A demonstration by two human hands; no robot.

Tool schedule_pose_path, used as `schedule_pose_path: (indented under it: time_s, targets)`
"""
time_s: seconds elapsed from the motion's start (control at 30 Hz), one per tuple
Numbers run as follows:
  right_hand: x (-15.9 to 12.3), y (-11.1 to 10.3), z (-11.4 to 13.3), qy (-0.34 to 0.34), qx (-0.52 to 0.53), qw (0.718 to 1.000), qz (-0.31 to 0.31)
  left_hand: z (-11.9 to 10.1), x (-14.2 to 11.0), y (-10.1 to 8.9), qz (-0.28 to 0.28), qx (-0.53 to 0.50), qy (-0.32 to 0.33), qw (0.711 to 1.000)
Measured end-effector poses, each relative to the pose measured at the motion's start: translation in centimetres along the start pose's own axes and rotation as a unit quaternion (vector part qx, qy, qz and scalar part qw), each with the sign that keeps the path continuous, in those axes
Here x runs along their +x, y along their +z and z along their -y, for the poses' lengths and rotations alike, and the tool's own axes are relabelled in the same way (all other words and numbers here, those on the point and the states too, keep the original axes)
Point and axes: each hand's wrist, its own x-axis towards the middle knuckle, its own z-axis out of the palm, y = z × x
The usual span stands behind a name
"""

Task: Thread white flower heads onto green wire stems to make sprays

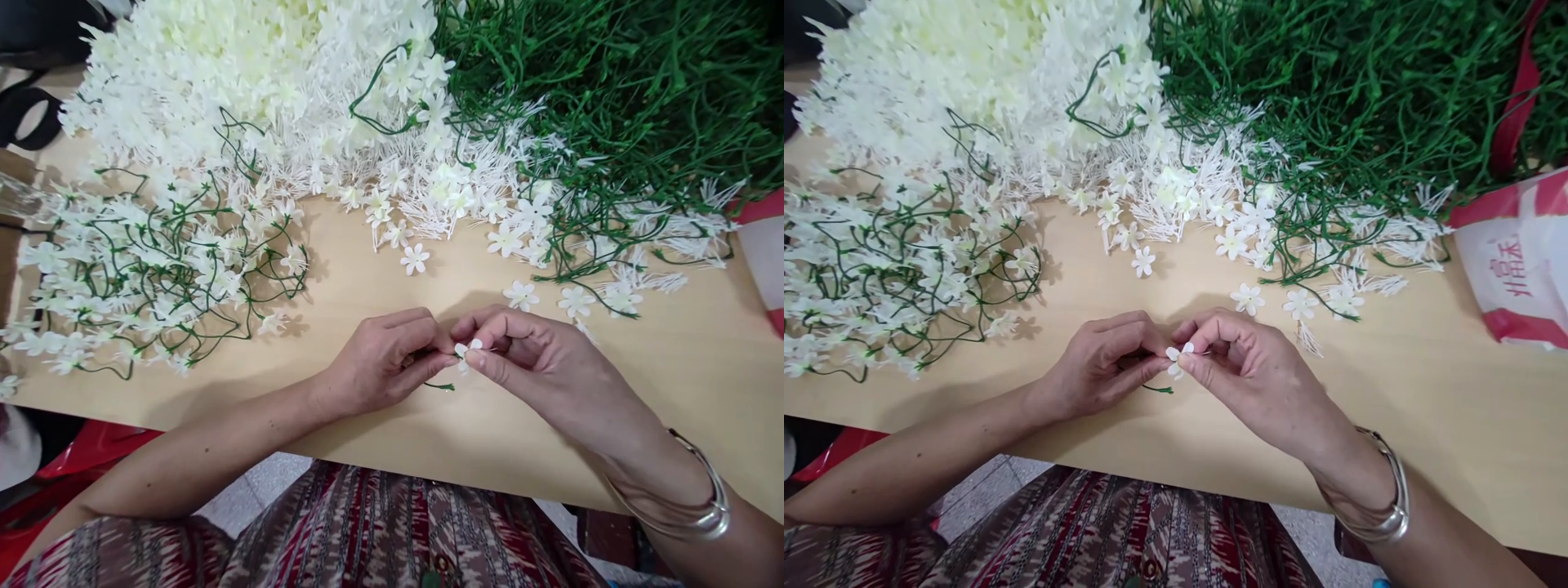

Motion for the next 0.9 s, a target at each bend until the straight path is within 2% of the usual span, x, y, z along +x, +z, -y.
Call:
schedule_pose_path:
  time_s: [0.2, 0.47, 0.9]
  targets:
    - [0.20, 0.00, -0.41, -0.003, 0.020, 1.000, 0.003, 0.09, 0.09, 0.11, -0.021, -0.025, 0.014, 0.999]
    - [0.22, -0.05, -0.29, -0.001, 0.008, 1.000, 0.011, 0.02, 0.00, 0.01, -0.002, -0.024, -0.008, 1.000]
    - [0.43, 0.10, -0.61, -0.032, 0.024, 0.999, 0.008, 0.16, 0.13, 0.08, -0.011, -0.042, -0.013, 0.999]
